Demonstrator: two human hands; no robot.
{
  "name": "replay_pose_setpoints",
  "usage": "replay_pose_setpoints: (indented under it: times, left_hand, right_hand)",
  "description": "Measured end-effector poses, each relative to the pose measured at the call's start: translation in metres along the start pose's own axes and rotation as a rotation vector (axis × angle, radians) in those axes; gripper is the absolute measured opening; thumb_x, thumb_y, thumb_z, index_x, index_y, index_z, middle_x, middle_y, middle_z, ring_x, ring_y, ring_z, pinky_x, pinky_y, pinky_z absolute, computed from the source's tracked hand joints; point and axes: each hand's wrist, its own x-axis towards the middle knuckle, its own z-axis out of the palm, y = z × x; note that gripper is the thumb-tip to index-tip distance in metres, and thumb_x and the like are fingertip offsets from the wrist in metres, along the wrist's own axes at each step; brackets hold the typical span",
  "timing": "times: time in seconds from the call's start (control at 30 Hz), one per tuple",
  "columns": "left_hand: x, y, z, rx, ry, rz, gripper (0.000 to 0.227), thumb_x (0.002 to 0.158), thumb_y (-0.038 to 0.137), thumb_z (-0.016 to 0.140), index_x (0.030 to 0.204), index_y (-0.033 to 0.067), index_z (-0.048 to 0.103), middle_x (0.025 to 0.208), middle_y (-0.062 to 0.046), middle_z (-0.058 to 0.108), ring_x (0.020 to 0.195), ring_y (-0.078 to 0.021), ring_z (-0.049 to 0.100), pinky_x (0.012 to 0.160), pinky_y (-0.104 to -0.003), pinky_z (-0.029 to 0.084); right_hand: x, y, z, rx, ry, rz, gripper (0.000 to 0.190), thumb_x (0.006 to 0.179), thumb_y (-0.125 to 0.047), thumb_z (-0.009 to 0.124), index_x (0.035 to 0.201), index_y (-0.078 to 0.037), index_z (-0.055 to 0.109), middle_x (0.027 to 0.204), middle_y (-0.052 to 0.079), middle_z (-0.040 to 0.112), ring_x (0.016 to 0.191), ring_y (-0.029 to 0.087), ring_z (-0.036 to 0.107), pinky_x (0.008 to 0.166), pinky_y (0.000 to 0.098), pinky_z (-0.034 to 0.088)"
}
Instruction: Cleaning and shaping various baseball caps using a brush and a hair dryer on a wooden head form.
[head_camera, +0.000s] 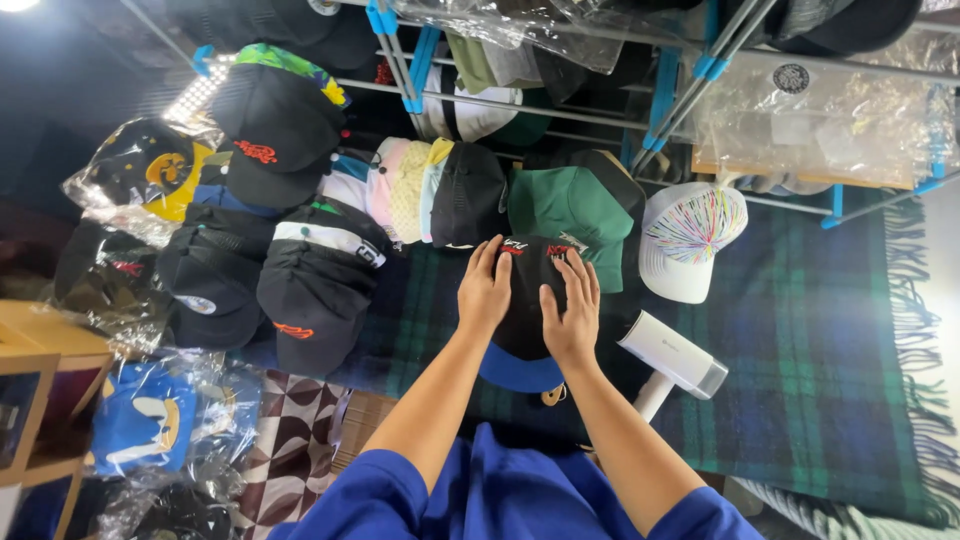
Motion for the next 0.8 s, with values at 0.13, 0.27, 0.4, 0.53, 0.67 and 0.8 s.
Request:
replay_pose_setpoints:
  times: [0.13,0.27,0.4,0.53,0.67,0.8]
  left_hand:
    - [0.021,-0.001,-0.004,0.052,-0.083,0.005,0.048,0.104,0.054,0.037,0.145,0.0372,0.054,0.150,-0.003,0.054,0.135,-0.0313,0.053,0.113,-0.047,0.043]
    - [0.027,-0.001,-0.009,0.023,-0.117,0.008,0.049,0.104,0.053,0.037,0.144,0.0344,0.057,0.147,-0.003,0.057,0.133,-0.0313,0.056,0.111,-0.046,0.045]
    - [0.016,0.011,-0.028,-0.127,-0.163,0.012,0.048,0.103,0.049,0.043,0.145,0.0286,0.057,0.151,-0.007,0.053,0.137,-0.0344,0.051,0.115,-0.047,0.041]
    - [0.019,0.005,-0.031,-0.245,-0.207,-0.010,0.048,0.104,0.046,0.045,0.145,0.0265,0.057,0.154,-0.008,0.050,0.141,-0.0340,0.047,0.118,-0.048,0.037]
    - [0.023,-0.011,-0.040,-0.420,-0.296,0.004,0.046,0.108,0.038,0.039,0.148,0.0231,0.054,0.156,-0.011,0.047,0.146,-0.0346,0.039,0.123,-0.048,0.029]
    - [0.027,-0.018,-0.070,-0.382,-0.488,-0.141,0.062,0.106,0.058,0.028,0.150,0.0229,0.052,0.156,-0.015,0.046,0.146,-0.0353,0.039,0.124,-0.051,0.029]
  right_hand:
    - [-0.003,-0.005,0.007,-0.044,0.072,0.049,0.042,0.099,-0.021,0.061,0.137,-0.006,0.055,0.151,0.015,0.051,0.144,0.027,0.045,0.125,0.0452,0.027]
    - [0.003,0.002,0.004,-0.029,0.037,0.051,0.044,0.096,-0.020,0.066,0.137,-0.005,0.057,0.150,0.016,0.053,0.142,0.029,0.048,0.123,0.0449,0.031]
    - [0.010,0.013,0.002,0.069,-0.080,0.240,0.048,0.099,-0.025,0.064,0.143,-0.008,0.056,0.151,0.016,0.053,0.142,0.032,0.048,0.120,0.0477,0.034]
    - [0.025,0.030,0.002,0.133,-0.140,0.413,0.044,0.101,-0.026,0.063,0.142,-0.013,0.059,0.147,0.012,0.058,0.140,0.029,0.050,0.119,0.0444,0.036]
    - [0.025,0.033,0.003,0.393,-0.110,0.666,0.039,0.107,-0.039,0.050,0.137,-0.020,0.067,0.140,0.005,0.064,0.136,0.020,0.055,0.118,0.0370,0.038]
    - [-0.053,0.133,0.035,0.314,0.053,0.731,0.044,0.111,-0.032,0.040,0.126,-0.003,0.070,0.129,0.024,0.066,0.122,0.031,0.059,0.112,0.0486,0.041]
